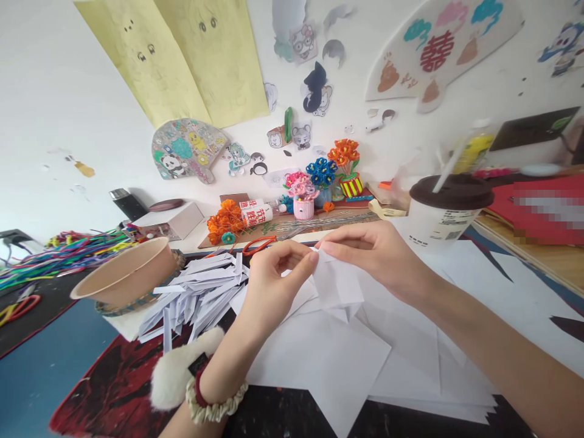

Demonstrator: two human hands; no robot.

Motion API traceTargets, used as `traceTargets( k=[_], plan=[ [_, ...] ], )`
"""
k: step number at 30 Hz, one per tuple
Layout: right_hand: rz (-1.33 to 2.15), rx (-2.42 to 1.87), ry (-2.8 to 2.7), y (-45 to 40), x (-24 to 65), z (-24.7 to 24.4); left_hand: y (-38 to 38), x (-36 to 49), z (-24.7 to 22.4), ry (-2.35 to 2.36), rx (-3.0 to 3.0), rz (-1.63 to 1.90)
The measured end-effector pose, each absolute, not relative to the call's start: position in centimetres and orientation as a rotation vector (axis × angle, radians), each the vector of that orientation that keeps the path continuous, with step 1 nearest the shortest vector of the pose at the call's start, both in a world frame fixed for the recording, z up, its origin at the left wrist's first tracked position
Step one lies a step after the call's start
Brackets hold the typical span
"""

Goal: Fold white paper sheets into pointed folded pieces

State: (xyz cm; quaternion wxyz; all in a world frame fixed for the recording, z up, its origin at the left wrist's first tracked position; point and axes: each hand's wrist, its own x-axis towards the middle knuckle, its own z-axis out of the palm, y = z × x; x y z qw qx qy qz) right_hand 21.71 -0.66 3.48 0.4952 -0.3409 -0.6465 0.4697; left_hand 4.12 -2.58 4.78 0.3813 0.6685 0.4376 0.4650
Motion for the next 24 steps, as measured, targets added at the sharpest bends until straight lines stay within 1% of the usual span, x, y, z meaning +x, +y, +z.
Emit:
traceTargets(
  k=[10,24],
  plan=[
    [1.121,-0.838,-1.509,-0.68,21.66,3.24,-2.65,4.21,4.53,1.168,1.873,1.237],
    [1.068,-0.831,-1.534,-0.72,21.85,3.50,-2.53,4.16,4.42,1.189,1.930,1.256]
  ],
)
